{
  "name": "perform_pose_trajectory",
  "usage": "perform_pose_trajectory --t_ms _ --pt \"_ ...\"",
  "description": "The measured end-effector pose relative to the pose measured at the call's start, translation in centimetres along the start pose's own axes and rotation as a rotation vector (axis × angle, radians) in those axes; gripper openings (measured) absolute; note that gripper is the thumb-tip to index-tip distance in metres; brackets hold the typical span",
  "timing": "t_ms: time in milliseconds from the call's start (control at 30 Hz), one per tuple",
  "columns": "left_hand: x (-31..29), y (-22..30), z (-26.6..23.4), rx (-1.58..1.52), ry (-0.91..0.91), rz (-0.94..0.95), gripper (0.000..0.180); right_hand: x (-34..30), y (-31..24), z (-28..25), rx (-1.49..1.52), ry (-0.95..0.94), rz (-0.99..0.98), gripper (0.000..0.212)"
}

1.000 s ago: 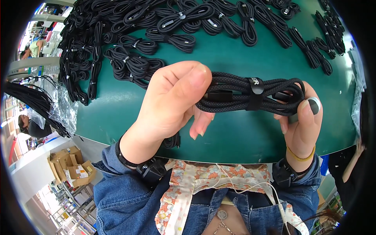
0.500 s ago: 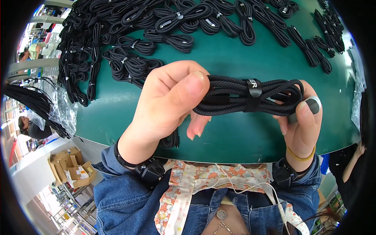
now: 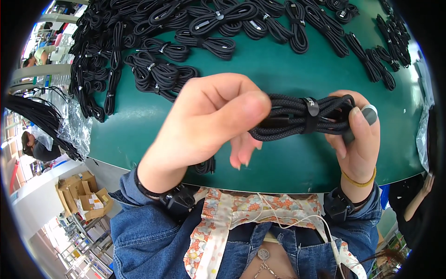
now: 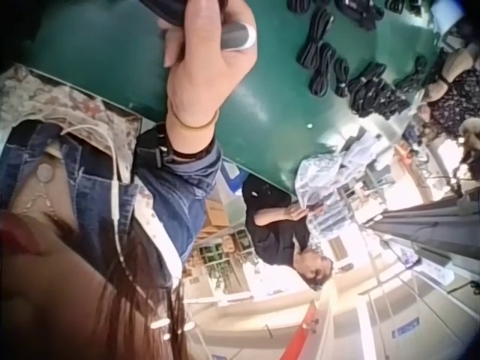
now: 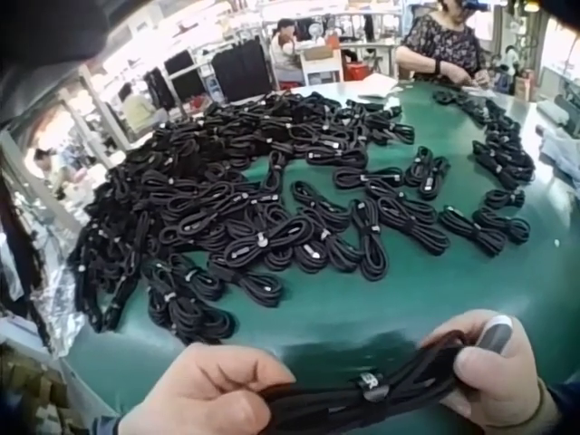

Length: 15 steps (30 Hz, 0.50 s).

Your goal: The person picks up a bundled cable from the table, turns it over to inspect it, and sets it back down, repeating this process for several other cables.

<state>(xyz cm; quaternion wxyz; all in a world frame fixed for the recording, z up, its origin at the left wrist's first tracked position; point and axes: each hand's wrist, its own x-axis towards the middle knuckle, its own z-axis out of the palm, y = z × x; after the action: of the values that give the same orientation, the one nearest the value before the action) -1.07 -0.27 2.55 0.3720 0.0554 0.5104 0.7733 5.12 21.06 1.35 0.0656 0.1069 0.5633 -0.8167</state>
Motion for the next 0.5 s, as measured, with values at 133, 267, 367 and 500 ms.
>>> perform_pose_trajectory --t_ms 133,267,367,500 --pt "-0.3 1.9 -2.4 0.907 0.028 0.27 0.05 0.2 0.1 -0.9 -0.39 -0.164 -0.009 0.037" --pt "-0.9 2.3 -3.5 1.451 0.236 -0.155 0.034 0.6 -0.1 -1.4 -0.624 -0.181 -0.022 0.033" --pt "-0.7 0.7 -3.2 1.743 0.081 -0.05 0.039 0.4 -1.3 -4.3 0.009 0.149 -0.224 0.031" --pt "0.1 -1.0 -3.3 1.806 -0.022 -0.015 0.041 1.3 -2.8 -2.9 0.156 0.369 -0.445 0.033"
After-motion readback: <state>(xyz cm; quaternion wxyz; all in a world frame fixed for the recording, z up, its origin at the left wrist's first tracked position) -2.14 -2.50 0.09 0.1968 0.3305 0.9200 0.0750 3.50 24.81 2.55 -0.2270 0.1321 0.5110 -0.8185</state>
